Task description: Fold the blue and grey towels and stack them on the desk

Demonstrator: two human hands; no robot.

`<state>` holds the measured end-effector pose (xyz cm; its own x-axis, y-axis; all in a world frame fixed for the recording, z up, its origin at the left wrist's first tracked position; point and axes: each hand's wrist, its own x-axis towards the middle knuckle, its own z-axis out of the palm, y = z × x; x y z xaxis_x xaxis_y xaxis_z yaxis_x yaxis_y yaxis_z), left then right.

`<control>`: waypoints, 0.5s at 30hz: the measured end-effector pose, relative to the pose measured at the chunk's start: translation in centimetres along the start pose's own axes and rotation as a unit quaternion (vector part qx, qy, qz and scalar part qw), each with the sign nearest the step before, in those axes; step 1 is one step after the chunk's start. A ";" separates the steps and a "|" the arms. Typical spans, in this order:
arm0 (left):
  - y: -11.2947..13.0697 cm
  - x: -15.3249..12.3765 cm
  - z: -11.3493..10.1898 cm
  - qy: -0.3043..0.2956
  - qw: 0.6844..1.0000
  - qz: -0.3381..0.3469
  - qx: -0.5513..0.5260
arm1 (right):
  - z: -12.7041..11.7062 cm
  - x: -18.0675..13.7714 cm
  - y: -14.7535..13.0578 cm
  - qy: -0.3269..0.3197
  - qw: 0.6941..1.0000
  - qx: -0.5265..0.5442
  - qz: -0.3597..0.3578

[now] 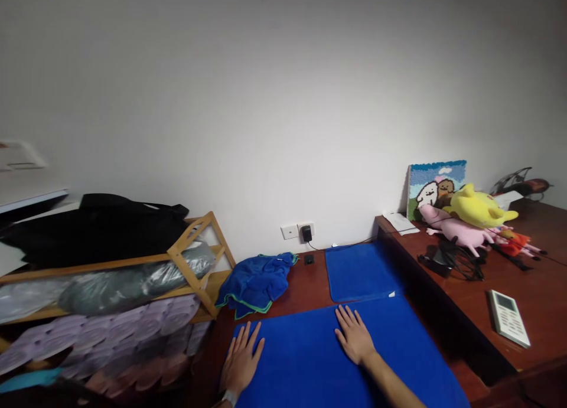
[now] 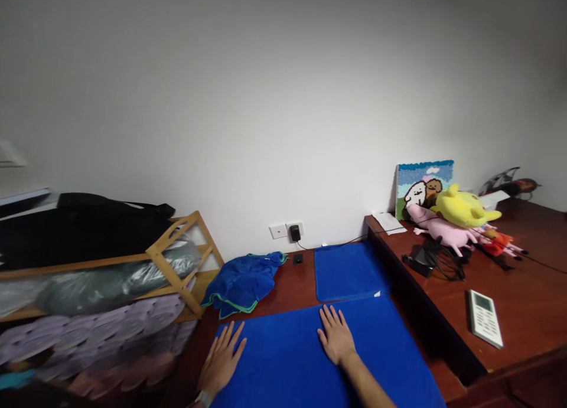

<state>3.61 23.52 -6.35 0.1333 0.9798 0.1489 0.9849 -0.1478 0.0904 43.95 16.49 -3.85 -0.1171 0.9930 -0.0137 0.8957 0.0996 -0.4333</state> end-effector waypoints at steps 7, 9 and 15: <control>-2.2 0.4 0.4 -0.008 1.000 -0.012 -0.002 | -3.2 -3.2 13.6 0.048 0.988 -0.078 0.125; -2.5 0.5 0.4 -0.004 1.000 -0.014 -0.002 | -4.2 -4.5 17.7 0.048 0.984 -0.094 0.143; -2.7 0.3 0.8 0.016 1.000 -0.002 -0.006 | -4.5 -5.3 22.5 0.047 0.986 -0.088 0.136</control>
<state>1.13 24.36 -7.34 0.1259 0.9755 0.1805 0.9840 -0.1459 0.1026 66.61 13.76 -9.50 0.1709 0.9851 -0.0202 0.9501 -0.1702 -0.2614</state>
